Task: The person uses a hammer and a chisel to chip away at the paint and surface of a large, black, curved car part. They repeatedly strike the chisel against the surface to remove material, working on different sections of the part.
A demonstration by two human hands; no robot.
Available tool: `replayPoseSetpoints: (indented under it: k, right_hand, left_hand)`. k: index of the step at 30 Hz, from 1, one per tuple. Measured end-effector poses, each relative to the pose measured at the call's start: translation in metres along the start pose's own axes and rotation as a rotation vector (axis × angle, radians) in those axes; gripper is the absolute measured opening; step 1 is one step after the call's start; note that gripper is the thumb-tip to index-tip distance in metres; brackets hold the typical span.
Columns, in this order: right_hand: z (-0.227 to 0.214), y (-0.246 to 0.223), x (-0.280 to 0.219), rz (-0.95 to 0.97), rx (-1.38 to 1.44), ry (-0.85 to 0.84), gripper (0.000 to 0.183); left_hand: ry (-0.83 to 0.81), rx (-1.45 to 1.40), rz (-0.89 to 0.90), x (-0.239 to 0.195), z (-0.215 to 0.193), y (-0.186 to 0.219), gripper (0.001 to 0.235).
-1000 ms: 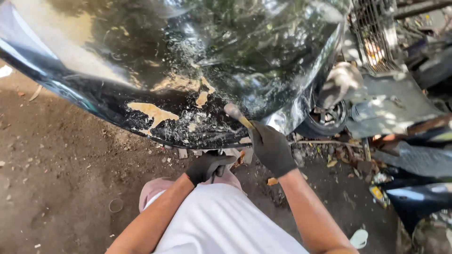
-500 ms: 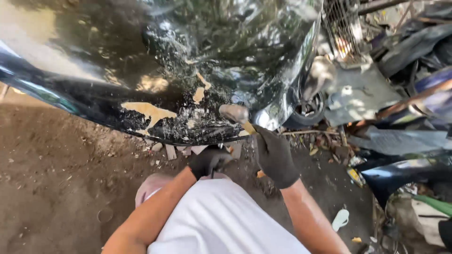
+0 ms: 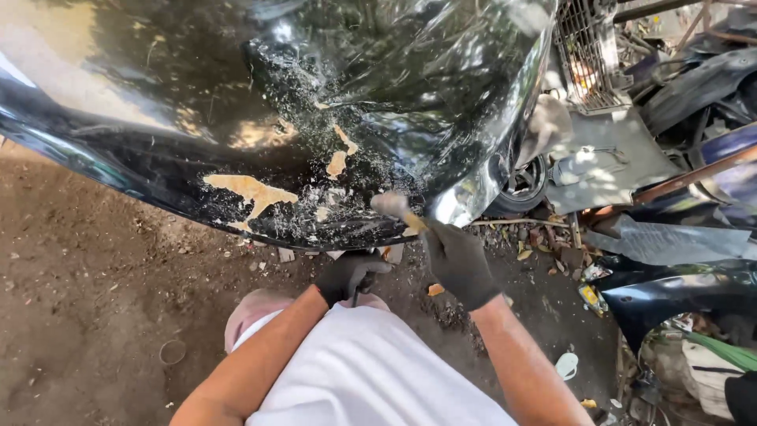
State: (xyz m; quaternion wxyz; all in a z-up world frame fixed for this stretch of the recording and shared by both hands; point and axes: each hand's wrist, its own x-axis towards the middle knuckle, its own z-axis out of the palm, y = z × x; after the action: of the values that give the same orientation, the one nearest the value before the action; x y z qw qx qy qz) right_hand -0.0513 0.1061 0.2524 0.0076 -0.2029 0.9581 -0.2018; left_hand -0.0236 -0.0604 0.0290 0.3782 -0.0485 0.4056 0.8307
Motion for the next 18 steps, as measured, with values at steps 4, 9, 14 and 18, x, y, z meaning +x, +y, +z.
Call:
replayPoseSetpoints:
  k: [4,9,14,18]
  right_hand:
    - [-0.015,-0.018,0.0,0.134,0.123,0.077,0.029]
    - [-0.002,0.003,0.005,-0.098,0.081,0.099,0.03]
    - [-0.016,-0.011,0.002,0.008,0.12,0.063,0.027]
    - [-0.017,-0.009,0.009,-0.036,0.089,-0.021,0.031]
  left_hand:
    - [0.126,-0.029,-0.025,0.004,-0.003,-0.008,0.015]
    - [0.057,0.067,0.067,0.009,-0.008,-0.008,0.024]
    - [0.125,0.077,0.029,-0.001,0.013,0.007,0.023]
    - [0.161,0.038,0.084,0.012,0.008,0.005,0.019]
